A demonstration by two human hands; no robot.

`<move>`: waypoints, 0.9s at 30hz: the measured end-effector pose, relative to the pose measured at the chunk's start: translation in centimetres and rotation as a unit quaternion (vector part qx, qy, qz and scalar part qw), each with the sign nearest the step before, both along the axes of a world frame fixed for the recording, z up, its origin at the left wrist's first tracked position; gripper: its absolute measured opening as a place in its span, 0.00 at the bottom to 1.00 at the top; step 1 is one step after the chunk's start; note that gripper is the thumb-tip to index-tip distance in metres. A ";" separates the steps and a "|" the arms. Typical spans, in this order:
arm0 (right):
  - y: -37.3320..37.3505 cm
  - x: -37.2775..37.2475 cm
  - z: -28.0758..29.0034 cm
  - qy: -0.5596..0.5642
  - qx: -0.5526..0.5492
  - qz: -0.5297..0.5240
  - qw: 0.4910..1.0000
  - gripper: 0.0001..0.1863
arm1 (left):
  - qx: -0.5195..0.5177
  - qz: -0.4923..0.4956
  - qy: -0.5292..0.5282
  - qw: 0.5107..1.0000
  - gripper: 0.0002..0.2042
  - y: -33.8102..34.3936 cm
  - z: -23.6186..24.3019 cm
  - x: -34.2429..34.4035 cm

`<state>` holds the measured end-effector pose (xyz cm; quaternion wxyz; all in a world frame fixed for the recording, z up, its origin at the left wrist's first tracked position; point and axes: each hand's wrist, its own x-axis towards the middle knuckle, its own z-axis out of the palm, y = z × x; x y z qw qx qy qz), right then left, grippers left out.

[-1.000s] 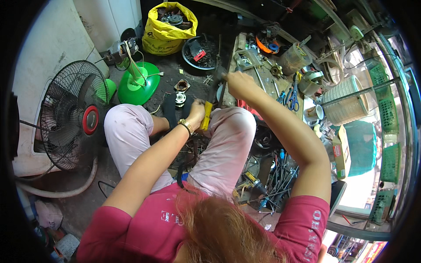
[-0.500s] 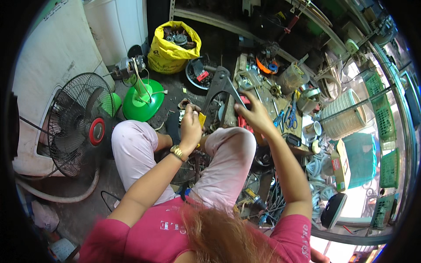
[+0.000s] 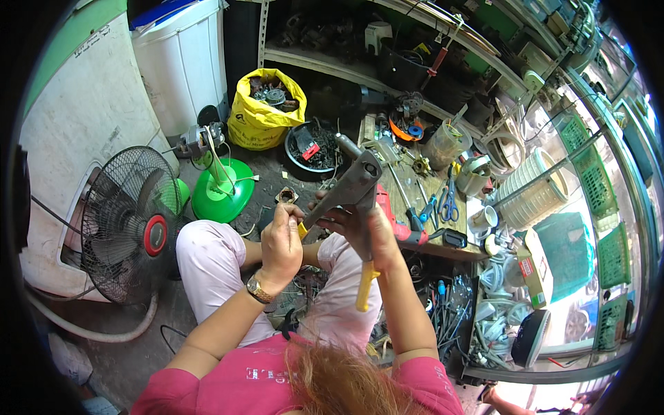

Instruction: The person uses a drill on a motor component and then manipulates wires and small metal parts by hand and with a yellow-handled tool.

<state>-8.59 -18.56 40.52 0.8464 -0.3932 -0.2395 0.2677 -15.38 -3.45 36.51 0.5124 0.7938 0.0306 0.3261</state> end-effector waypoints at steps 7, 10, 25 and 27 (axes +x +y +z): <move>0.6 -0.4 -3.3 0.052 -0.023 -0.075 0.996 0.45 | -0.107 -0.070 -0.049 0.991 0.04 -4.5 -1.5 -2.7; -0.8 0.3 -2.3 0.096 0.144 0.048 0.984 0.37 | -0.154 -0.159 -0.004 0.975 0.05 -3.6 -0.8 -3.1; 0.7 -1.2 -2.9 0.077 0.283 0.221 0.930 0.31 | -0.080 -0.187 -0.142 0.969 0.08 1.5 7.8 0.3; 0.7 -1.0 -3.9 0.079 0.325 0.254 0.907 0.35 | -0.135 -0.172 -0.138 0.966 0.07 0.8 7.1 0.3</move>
